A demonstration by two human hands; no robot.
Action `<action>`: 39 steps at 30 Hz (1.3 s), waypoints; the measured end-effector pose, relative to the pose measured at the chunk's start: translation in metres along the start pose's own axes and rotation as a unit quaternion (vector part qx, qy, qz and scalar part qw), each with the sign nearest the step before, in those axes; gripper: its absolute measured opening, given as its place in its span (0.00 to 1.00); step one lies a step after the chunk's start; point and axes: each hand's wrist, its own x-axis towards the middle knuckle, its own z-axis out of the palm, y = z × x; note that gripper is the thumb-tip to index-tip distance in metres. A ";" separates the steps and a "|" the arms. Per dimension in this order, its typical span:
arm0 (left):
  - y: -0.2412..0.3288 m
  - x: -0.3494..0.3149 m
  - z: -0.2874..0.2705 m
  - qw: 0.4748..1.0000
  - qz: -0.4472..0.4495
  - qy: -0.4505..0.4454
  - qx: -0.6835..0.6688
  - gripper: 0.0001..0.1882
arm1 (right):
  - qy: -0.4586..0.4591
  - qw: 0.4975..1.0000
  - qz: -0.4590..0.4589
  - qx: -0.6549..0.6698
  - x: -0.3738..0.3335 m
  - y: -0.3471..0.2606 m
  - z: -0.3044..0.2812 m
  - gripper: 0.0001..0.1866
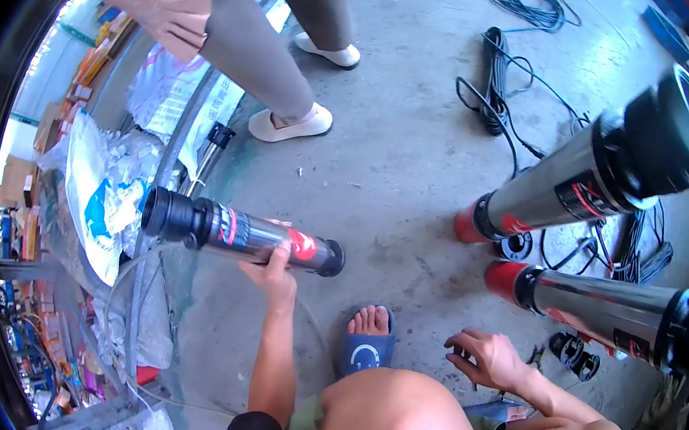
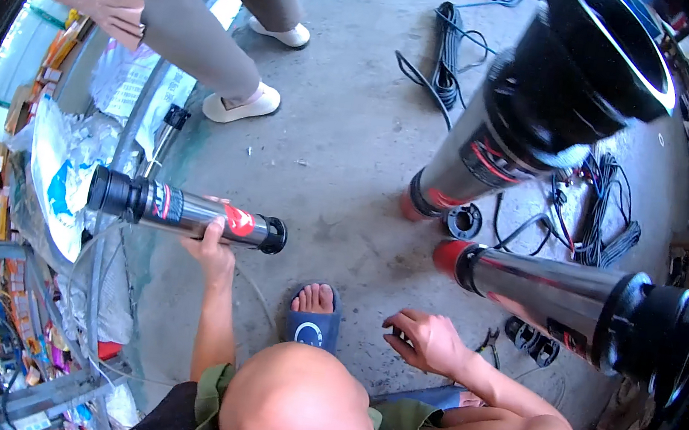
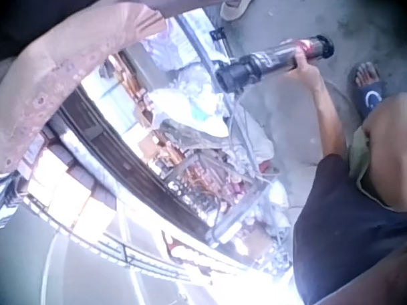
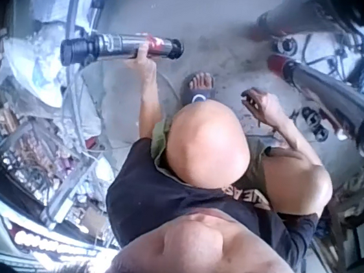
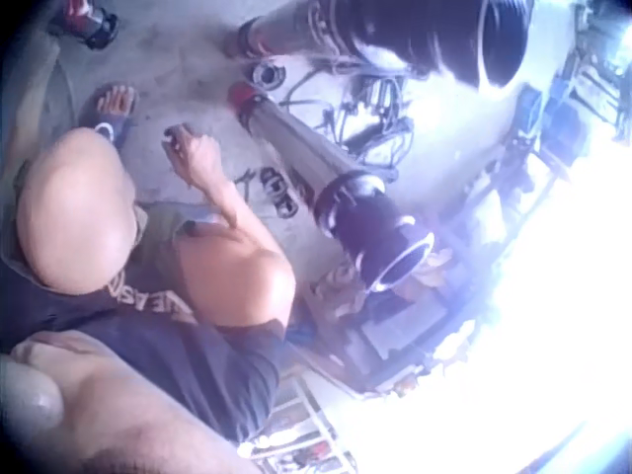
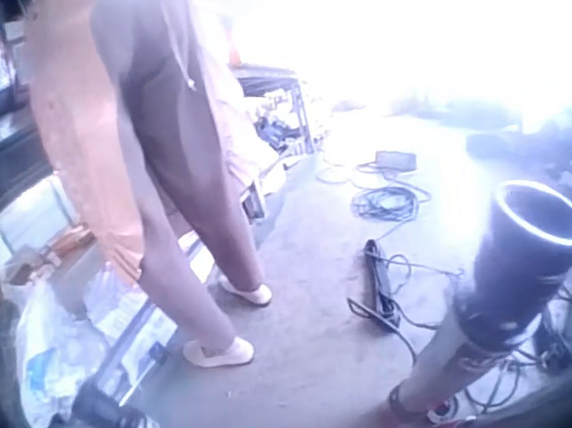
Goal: The person assembles several large cylindrical pumps by inserting internal components, attaching end caps, and securing them using an air-powered screwdriver while working on the floor.
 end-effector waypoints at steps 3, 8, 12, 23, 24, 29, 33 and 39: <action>0.031 -0.016 0.025 0.979 -0.025 -0.192 -0.059 0.34 | 0.008 0.999 -0.032 0.006 0.017 -0.030 -0.041 0.18; 0.031 -0.042 0.055 0.802 -0.143 -0.580 -0.032 0.41 | 0.221 0.954 -0.194 0.059 0.039 -0.097 -0.083 0.46; 0.064 -0.079 0.128 0.620 -0.213 -0.752 -0.071 0.45 | 0.258 0.874 -0.259 0.319 0.024 -0.107 -0.069 0.42; 0.030 -0.071 0.126 0.443 -0.218 -0.841 0.222 0.31 | 0.479 0.794 -0.187 0.325 -0.167 -0.079 -0.130 0.32; 0.038 -0.077 0.138 0.428 -0.305 -0.814 0.248 0.29 | 0.539 0.757 -0.201 0.309 -0.194 -0.087 -0.135 0.34; 0.020 -0.152 0.184 0.403 -0.262 -0.862 0.161 0.23 | 0.731 0.640 -0.184 0.152 -0.296 -0.126 -0.140 0.36; 0.009 -0.223 0.241 0.486 -0.181 -0.846 0.122 0.29 | 0.708 0.658 -0.224 0.122 -0.280 -0.104 -0.160 0.34; -0.020 -0.309 0.351 0.751 0.006 -0.649 0.123 0.59 | 0.713 0.665 -0.186 0.119 -0.241 -0.067 -0.185 0.31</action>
